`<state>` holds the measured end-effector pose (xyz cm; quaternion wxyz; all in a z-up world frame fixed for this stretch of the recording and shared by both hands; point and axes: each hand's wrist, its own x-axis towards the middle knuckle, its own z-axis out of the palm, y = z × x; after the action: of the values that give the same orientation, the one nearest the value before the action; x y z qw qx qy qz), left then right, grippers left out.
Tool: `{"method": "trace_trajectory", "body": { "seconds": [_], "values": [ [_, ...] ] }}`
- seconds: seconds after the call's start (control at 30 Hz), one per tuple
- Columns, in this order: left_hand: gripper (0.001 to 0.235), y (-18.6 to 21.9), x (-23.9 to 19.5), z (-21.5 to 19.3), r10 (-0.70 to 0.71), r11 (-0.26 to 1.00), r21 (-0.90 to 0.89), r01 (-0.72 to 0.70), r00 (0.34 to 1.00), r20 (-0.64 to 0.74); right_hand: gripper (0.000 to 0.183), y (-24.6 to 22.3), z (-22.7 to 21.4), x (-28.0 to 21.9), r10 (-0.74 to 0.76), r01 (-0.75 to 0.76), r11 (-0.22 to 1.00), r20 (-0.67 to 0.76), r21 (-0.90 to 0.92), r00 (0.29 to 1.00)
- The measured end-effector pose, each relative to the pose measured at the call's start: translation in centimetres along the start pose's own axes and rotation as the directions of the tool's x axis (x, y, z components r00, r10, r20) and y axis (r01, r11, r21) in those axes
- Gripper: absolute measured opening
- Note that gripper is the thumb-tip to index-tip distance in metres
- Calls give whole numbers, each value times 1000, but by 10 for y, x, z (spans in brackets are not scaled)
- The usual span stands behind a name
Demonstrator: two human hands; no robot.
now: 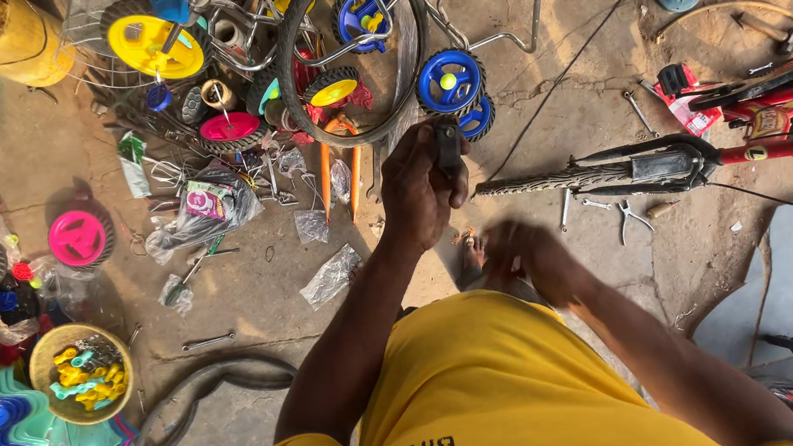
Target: The person is repairing a red bicycle. They use pliers and a wrench to adjust the rear wheel and brake cables, then move to the handlebars to adjust the brake levers and cables.
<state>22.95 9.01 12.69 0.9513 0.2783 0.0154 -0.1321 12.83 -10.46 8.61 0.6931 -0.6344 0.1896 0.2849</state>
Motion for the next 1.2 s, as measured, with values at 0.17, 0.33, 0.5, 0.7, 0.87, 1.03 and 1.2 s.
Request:
{"method": "trace_trajectory", "body": {
  "seconds": [0.17,0.33,0.5,0.7,0.87,1.03,1.2],
  "values": [
    [34,-3,-5,6,-7,1000,-7,7,1000,-22,15,-29,-12,-42,-195,205,979,218,-24,956],
    [36,1,-13,19,19,991,130,-14,999,-40,26,-95,-5,-56,-510,477,825,36,303,860],
    [37,1,-20,31,73,952,297,-71,997,4,22,-119,8,-57,-630,637,755,-94,159,770],
    [36,-1,-20,37,163,878,448,-171,985,58,20,-121,-2,-55,-640,624,721,-56,301,766],
    [32,-4,-21,43,246,748,603,-277,960,136,18,-120,-6,-57,-581,561,733,-75,386,811],
    [28,-1,-25,48,333,415,788,-455,882,333,17,-121,-18,-58,-274,115,682,107,722,956],
    [29,-7,-20,39,188,591,773,-230,971,146,20,-116,-18,-49,-722,716,683,13,-142,692]
  ]
}}
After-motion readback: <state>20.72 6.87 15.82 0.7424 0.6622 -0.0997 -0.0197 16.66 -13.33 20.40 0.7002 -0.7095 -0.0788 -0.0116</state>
